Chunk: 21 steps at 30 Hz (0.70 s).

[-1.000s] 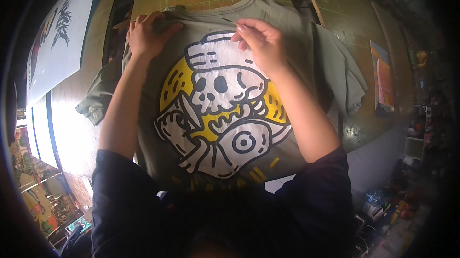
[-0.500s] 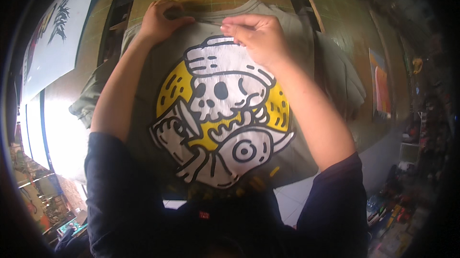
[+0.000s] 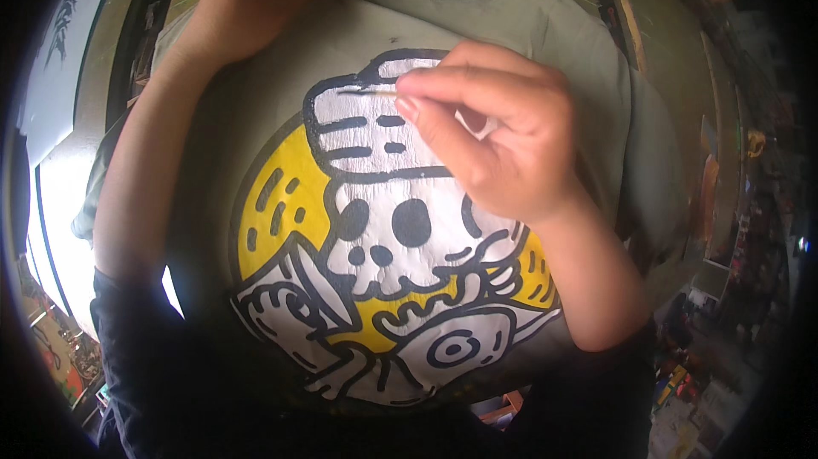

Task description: The person paints a skull and crossbones graphic on a green t-shirt using a small brush. They repeatedly dip the brush into paint containers and apply white paint to the design, then return to continue painting.

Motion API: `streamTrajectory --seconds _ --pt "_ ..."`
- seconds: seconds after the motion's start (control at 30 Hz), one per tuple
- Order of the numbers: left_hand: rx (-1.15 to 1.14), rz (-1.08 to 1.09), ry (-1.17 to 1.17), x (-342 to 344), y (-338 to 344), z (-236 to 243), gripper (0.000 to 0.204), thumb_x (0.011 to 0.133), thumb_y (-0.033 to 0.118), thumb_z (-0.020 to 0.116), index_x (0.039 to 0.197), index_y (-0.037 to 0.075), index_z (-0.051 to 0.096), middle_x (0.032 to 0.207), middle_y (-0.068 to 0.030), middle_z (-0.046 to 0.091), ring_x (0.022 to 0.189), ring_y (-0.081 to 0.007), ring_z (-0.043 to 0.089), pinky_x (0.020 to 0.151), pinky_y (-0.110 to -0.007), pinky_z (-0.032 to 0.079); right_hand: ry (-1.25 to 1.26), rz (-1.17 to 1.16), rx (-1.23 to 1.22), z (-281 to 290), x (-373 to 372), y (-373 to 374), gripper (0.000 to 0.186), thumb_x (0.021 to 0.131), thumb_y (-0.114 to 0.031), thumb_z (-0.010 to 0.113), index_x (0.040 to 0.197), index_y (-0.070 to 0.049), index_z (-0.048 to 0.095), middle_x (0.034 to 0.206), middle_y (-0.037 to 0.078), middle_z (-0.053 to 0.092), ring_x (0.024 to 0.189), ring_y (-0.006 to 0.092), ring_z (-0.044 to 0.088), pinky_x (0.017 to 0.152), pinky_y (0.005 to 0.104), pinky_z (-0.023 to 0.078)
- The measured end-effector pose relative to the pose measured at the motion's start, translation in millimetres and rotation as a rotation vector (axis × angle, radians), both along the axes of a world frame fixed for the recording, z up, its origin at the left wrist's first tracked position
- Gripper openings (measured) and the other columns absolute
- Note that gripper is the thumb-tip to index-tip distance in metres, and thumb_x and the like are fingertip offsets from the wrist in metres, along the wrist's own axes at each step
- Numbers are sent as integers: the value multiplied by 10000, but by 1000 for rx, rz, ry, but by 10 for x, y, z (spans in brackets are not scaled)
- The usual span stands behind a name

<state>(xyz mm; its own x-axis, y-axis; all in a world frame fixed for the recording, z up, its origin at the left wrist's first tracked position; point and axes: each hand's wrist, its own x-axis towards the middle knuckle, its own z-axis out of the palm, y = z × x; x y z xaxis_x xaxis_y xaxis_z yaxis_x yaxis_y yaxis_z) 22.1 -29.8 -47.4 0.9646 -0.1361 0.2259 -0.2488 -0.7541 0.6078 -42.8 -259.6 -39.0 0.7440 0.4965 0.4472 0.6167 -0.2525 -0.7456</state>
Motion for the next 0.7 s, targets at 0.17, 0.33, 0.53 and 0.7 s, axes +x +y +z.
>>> streamTrajectory --seconds 0.17,0.33,0.53,0.7 --pt "-17 -72 -25 41 -19 4 292 737 213 737 642 30 529 546 -116 512 490 -225 460 489 -348 378 -115 93 -121 13 -19 58 152 730 112 626 871 61 648 688 82 575 534 87 466 469 201 327" --pt "-37 -109 -35 66 21 -10 291 742 206 734 638 28 528 533 -115 505 477 -206 447 479 -338 370 -105 96 -168 11 -5 78 125 763 96 588 878 75 630 686 77 541 549 91 441 483 206 310" --pt "-41 -101 -27 91 20 -20 296 747 207 732 634 26 527 528 -108 503 477 -193 439 480 -327 371 -77 109 -183 0 -6 69 73 806 58 539 848 84 593 693 81 524 565 99 434 505 222 320" --pt "46 -73 -196 -79 -73 15 309 753 212 730 629 24 520 528 -105 507 473 -185 432 476 -325 369 -42 100 -242 35 -42 51 58 814 55 526 835 79 575 695 72 508 563 92 412 503 224 303"
